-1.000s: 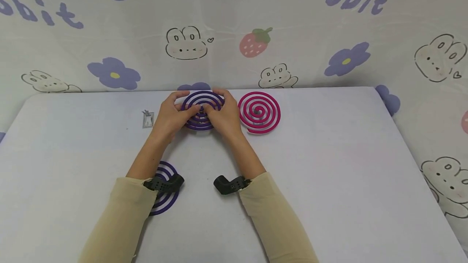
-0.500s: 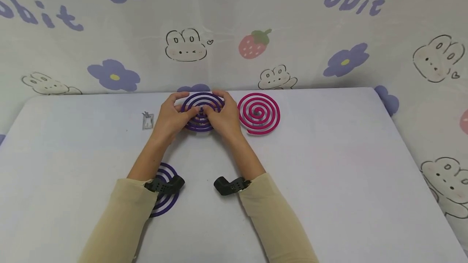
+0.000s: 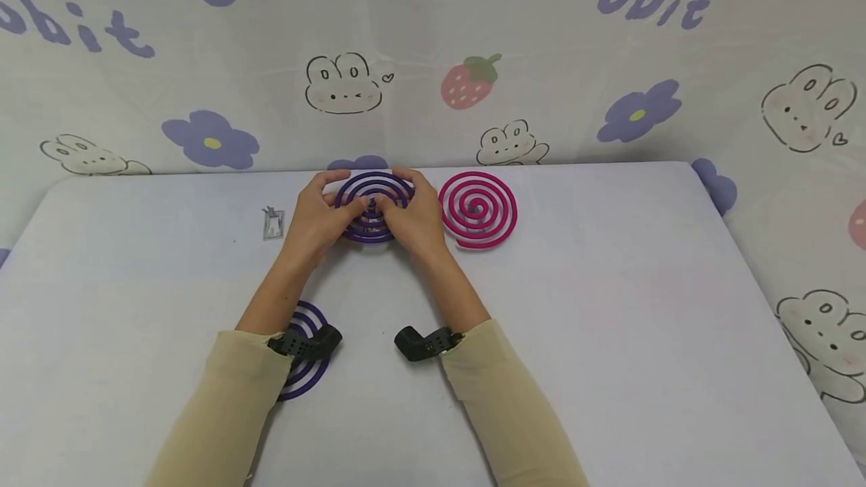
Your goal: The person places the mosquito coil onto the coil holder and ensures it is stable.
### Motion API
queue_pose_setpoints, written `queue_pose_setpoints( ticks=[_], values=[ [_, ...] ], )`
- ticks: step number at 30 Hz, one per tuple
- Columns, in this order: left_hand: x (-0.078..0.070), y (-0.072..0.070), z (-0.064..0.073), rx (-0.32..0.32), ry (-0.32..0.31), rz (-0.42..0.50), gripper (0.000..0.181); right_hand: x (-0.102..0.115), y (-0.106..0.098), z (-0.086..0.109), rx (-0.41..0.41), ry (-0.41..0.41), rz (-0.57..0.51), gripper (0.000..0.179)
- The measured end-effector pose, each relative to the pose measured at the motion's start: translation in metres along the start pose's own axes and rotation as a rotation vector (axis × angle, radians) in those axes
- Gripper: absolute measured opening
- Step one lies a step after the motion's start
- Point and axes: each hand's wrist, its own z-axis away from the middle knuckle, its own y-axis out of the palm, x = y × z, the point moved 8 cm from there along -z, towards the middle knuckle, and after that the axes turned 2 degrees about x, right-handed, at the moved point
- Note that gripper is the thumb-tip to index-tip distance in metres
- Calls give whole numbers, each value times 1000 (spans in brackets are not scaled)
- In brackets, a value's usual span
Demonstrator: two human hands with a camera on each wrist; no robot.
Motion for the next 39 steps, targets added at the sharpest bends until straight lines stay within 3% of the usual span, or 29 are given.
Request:
queue_pose_setpoints(
  ticks=[4, 9, 18, 29, 39],
  values=[
    [-3, -1, 1, -2, 13, -45, 59, 2, -1, 1, -12, -9, 27, 53],
    [-4, -2, 1, -4, 9, -109, 55, 9, -3, 2, -33, -60, 136, 53],
    [-3, -4, 0, 5, 9, -145, 56, 21, -5, 6, -58, -142, 304, 56],
    [-6, -5, 2, 26, -8, -133, 58, 25, -5, 6, -57, -201, 351, 54],
    [-7, -8, 1, 48, 11, -197, 60, 30, -5, 7, -36, -178, 321, 51]
  ],
)
